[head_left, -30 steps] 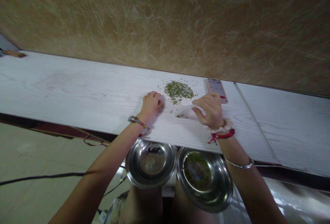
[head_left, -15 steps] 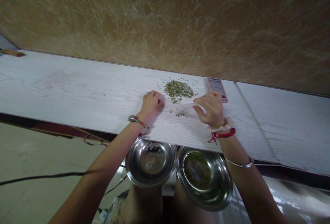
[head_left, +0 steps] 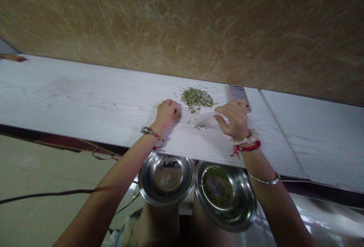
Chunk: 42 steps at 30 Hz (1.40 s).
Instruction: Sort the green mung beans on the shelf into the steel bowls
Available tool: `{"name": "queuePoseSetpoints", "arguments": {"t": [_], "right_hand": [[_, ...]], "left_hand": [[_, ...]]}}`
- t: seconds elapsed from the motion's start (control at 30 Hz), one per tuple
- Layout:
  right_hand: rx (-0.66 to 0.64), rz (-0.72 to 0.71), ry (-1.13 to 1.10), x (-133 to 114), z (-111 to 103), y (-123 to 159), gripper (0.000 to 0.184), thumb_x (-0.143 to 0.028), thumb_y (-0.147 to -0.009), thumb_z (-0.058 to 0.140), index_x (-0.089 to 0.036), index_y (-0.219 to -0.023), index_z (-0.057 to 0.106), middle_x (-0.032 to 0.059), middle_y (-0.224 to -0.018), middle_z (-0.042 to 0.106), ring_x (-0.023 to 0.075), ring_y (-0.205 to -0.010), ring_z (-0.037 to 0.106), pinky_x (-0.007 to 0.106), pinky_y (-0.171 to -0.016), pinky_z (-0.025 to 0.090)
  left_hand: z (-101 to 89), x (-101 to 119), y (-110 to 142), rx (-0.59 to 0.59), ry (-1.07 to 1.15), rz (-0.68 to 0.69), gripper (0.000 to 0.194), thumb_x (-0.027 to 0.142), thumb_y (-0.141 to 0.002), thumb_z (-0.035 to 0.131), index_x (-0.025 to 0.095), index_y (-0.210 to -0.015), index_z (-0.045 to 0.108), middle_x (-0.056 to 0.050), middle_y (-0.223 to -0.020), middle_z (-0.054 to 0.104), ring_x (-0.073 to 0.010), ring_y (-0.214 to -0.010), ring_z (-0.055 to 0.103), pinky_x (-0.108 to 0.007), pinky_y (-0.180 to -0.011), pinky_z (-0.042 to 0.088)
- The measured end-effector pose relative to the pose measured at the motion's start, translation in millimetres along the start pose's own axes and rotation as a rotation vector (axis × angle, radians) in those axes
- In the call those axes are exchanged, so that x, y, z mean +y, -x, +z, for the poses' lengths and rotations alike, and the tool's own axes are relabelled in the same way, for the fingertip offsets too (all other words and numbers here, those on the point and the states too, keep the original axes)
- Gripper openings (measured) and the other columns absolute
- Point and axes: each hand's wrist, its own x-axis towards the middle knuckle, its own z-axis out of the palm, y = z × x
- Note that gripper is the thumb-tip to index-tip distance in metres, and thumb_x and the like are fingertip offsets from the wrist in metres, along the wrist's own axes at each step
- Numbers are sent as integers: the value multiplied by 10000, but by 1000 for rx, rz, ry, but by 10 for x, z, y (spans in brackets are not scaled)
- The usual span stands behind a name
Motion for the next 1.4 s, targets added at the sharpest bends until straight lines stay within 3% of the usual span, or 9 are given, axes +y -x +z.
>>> {"name": "queuePoseSetpoints", "arguments": {"t": [0.2, 0.37, 0.53, 0.77, 1.4], "right_hand": [[38, -66, -61, 0, -5, -7, 143, -255, -860, 503, -209, -796, 623, 9, -692, 665, 168, -673, 580, 370, -765, 371], [-4, -54, -62, 16, -27, -8, 169, -277, -856, 486, -215, -794, 630, 14, -690, 660, 178, -668, 585, 385, -764, 383], [128, -104, -121, 23, -38, -17, 98, -204, -840, 538, -188, -848, 634, 25, -711, 665, 173, -665, 569, 373, -738, 370], [-33, -22, -10, 42, -17, 13, 169, -275, -867, 489, -225, -814, 642, 7, -713, 658, 174, -695, 565, 392, -776, 365], [39, 65, 95, 64, 48, 31, 150, -280, -885, 504, -221, -812, 621, 2, -684, 630, 181, -697, 550, 378, -775, 351]], "left_hand": [[-6, 3, -1, 2, 2, -4, 291, 133, -865, 456, 161, -1109, 611, -134, -1205, 600, -275, -1125, 523, -422, -933, 401], [-10, 10, -5, 2, 5, -13, 277, 126, -863, 471, 160, -1100, 610, -139, -1213, 597, -287, -1132, 520, -447, -932, 415], [-24, 19, 1, -14, 14, -21, 285, 123, -870, 467, 155, -1117, 606, -133, -1233, 587, -269, -1149, 512, -437, -954, 403], [-28, 11, 6, -6, 27, -10, 292, 123, -864, 469, 161, -1117, 609, -128, -1221, 588, -268, -1142, 517, -429, -951, 408], [-44, 32, 12, -30, 24, -23, 299, 124, -878, 458, 121, -1145, 592, -157, -1246, 573, -283, -1161, 504, -426, -959, 392]]}}
